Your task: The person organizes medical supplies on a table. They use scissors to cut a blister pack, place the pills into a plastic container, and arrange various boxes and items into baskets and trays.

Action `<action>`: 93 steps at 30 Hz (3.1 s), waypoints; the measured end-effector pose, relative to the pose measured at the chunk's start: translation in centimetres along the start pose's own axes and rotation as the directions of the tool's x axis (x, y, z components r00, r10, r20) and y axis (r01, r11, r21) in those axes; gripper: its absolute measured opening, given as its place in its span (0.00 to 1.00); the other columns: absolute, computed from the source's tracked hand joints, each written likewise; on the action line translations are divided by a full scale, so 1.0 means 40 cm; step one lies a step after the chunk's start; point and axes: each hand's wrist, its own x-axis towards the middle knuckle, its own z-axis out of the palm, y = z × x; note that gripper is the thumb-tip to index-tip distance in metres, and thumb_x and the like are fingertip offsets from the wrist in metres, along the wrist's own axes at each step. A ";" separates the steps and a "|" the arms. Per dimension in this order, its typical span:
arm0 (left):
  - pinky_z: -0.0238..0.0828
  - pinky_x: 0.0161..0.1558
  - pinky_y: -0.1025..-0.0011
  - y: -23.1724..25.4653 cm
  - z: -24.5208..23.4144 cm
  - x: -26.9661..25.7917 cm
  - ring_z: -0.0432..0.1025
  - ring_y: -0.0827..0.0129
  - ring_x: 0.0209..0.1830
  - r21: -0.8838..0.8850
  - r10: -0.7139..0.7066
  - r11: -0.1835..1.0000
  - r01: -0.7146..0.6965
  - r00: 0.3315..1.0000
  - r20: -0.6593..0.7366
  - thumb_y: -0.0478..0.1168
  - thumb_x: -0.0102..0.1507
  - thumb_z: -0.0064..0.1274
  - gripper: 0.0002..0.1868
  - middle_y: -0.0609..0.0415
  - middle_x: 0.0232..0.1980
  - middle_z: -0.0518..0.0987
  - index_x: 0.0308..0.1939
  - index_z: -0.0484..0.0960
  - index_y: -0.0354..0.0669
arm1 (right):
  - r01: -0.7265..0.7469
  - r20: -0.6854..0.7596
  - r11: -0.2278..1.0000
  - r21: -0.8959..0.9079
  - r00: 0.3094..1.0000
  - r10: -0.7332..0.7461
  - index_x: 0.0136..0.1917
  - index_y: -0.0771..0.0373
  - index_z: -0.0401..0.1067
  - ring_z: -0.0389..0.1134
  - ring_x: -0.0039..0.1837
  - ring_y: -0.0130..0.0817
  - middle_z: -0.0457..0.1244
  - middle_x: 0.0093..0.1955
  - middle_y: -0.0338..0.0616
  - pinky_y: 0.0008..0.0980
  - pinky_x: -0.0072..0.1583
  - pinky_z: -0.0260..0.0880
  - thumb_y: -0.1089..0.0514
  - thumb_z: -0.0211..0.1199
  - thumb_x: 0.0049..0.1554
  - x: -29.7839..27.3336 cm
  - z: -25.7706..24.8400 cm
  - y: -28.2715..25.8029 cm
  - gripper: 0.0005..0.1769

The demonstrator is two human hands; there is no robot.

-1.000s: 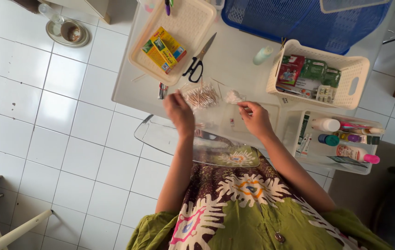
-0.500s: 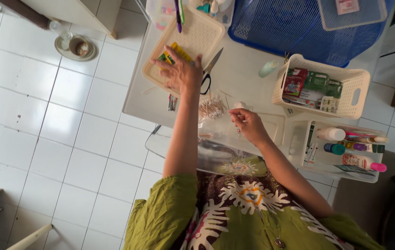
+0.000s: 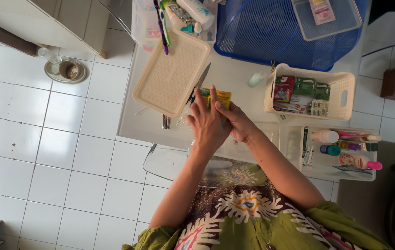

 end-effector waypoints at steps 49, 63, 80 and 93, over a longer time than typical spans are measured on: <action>0.83 0.39 0.62 -0.395 0.018 0.043 0.72 0.68 0.30 -0.927 -0.683 0.054 0.372 0.691 0.237 0.43 0.66 0.56 0.17 0.48 0.33 0.73 0.40 0.73 0.28 | 0.070 -0.308 0.953 -0.294 0.937 -0.163 0.62 0.65 0.70 0.69 0.59 0.37 0.65 0.59 0.46 0.37 0.61 0.75 0.61 0.58 0.61 0.224 -0.204 0.120 0.16; 0.85 0.37 0.63 -0.342 -0.249 -0.222 0.80 0.61 0.35 -0.885 -0.705 0.254 0.391 0.701 0.107 0.38 0.66 0.53 0.13 0.42 0.38 0.81 0.44 0.78 0.27 | -0.055 -0.265 0.989 -0.136 0.964 0.017 0.56 0.66 0.73 0.71 0.49 0.33 0.68 0.51 0.46 0.36 0.53 0.78 0.56 0.53 0.64 0.336 -0.045 0.102 0.13; 0.82 0.36 0.65 -0.407 -0.318 -0.370 0.80 0.66 0.35 -0.921 -0.825 0.173 0.350 0.562 0.059 0.40 0.67 0.53 0.14 0.45 0.40 0.82 0.45 0.79 0.27 | 0.491 0.558 -0.275 -0.827 0.651 -0.516 0.57 0.63 0.71 0.65 0.53 0.49 0.57 0.55 0.50 0.44 0.52 0.69 0.68 0.74 0.50 0.573 0.174 -0.042 0.22; 0.82 0.36 0.66 -0.458 -0.286 -0.315 0.79 0.68 0.35 -0.936 -0.764 0.128 0.327 0.635 0.117 0.41 0.66 0.55 0.14 0.47 0.40 0.83 0.47 0.80 0.30 | 0.245 0.407 -0.326 -0.913 0.611 -0.679 0.51 0.66 0.71 0.66 0.54 0.51 0.61 0.52 0.50 0.45 0.50 0.68 0.60 0.75 0.54 0.571 0.183 -0.091 0.17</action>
